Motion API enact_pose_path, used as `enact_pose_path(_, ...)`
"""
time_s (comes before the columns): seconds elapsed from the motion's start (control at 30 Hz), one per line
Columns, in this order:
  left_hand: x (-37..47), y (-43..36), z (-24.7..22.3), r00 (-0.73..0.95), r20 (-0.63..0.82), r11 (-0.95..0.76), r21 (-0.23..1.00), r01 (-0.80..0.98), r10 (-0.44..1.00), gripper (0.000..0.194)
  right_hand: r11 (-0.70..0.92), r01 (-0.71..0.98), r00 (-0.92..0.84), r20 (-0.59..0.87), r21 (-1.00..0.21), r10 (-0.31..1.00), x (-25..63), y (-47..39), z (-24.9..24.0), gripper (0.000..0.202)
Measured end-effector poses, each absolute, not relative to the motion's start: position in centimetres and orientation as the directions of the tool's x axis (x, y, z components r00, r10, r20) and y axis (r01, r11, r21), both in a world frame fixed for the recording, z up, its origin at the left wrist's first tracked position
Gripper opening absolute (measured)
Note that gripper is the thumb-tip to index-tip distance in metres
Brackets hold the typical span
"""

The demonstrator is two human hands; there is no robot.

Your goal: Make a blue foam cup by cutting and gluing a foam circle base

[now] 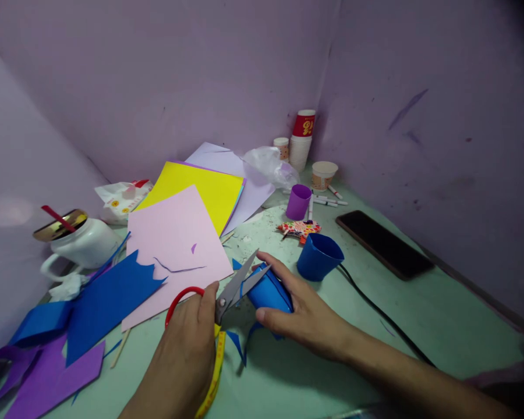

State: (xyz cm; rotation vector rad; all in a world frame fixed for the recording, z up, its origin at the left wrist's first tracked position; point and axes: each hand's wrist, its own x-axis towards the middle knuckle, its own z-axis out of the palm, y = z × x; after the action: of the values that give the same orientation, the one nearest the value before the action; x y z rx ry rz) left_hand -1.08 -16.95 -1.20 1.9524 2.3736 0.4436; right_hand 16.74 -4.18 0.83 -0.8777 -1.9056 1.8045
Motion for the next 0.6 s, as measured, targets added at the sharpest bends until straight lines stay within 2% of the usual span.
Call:
enact_pose_path(0.13, -0.9, -17.0, -0.8, -0.206, 0.076, 0.198, 0.109, 0.974, 0.976, 0.056, -0.017, 0.212, -0.746, -0.173, -0.977, 0.644, 16.7, -4.1, 0.9, 0.089)
enact_pose_path(0.43, -1.6, -17.5, -1.7, -0.145, 0.076, 0.142, 0.041, 0.989, 0.987, 0.059, 0.0, 0.189, -0.733, -0.14, -0.982, 0.666, 16.7, -4.2, 1.0, 0.086)
enact_pose_path(0.6, -1.4, -17.5, -1.6, -0.158, 0.097, 0.152, 0.065, 0.986, 0.983, 0.057, -0.006, 0.192, -0.732, -0.148, -0.981, 0.665, 16.7, -4.2, 0.9, 0.087)
